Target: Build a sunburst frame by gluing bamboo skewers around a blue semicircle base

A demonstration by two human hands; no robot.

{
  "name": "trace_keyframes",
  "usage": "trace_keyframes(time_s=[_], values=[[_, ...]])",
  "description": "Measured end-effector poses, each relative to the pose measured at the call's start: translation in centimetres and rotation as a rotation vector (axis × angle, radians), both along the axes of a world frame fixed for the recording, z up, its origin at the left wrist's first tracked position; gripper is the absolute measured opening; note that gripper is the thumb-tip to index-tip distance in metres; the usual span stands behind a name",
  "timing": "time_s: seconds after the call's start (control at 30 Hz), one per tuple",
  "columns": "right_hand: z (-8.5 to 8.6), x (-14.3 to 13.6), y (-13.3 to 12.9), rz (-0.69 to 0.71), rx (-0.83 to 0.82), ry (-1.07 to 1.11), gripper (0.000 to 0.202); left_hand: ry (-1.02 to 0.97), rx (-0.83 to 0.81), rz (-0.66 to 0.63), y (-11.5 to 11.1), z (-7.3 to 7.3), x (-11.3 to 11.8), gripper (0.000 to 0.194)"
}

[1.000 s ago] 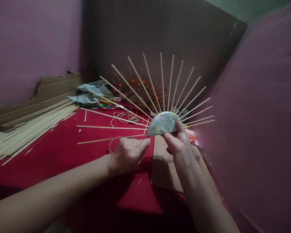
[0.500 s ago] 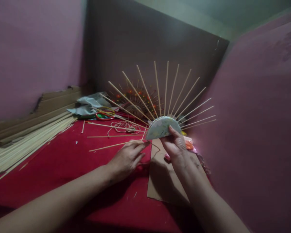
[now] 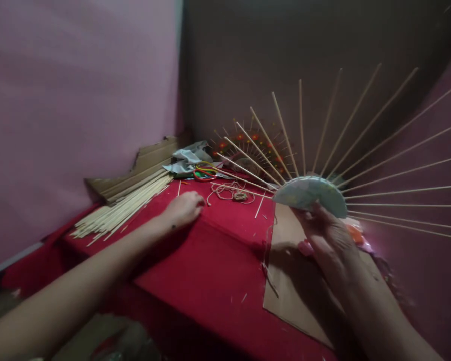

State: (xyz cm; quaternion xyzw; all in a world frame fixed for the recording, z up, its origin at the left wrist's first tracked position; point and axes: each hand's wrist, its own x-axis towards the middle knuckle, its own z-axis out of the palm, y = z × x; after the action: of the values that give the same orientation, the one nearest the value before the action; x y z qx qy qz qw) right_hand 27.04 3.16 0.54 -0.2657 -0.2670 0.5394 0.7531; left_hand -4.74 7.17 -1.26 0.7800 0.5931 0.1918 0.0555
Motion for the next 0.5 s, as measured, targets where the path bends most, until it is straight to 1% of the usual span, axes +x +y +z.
trace_keyframes(time_s=[0.07, 0.1, 0.17, 0.27, 0.33, 0.37, 0.43, 0.5], values=[[-0.1, -0.5, -0.2, -0.054, 0.005, 0.025, 0.037, -0.013, 0.003, 0.175, 2.4, 0.8, -2.8, 0.015], [-0.2, -0.8, -0.3, -0.073, 0.006, 0.030, 0.038, -0.026, 0.004, 0.240, 3.6, 1.2, -3.8, 0.014], [-0.5, -1.2, -0.6, -0.088, 0.006, 0.028, 0.035, -0.058, -0.017, 0.321, 5.6, 1.5, -5.1, 0.018], [-0.8, -1.4, -0.7, -0.102, 0.025, 0.024, 0.031, -0.103, -0.083, 0.352, 7.1, 1.1, -5.7, 0.024], [-0.9, -1.2, -0.7, -0.114, 0.038, 0.032, 0.031, -0.145, -0.125, 0.338, 7.4, 0.4, -5.9, 0.019], [-0.9, -1.0, -0.6, -0.117, 0.041, 0.038, 0.032, -0.176, -0.139, 0.327, 7.4, 0.1, -6.1, 0.022], [-0.9, -0.8, -0.5, -0.113, 0.048, 0.043, 0.033, -0.264, -0.136, 0.302, 7.6, -0.7, -6.7, 0.032], [-0.9, -0.7, -0.5, -0.101, 0.062, 0.039, 0.034, -0.399, -0.080, 0.257, 7.8, -1.2, -7.2, 0.036]])
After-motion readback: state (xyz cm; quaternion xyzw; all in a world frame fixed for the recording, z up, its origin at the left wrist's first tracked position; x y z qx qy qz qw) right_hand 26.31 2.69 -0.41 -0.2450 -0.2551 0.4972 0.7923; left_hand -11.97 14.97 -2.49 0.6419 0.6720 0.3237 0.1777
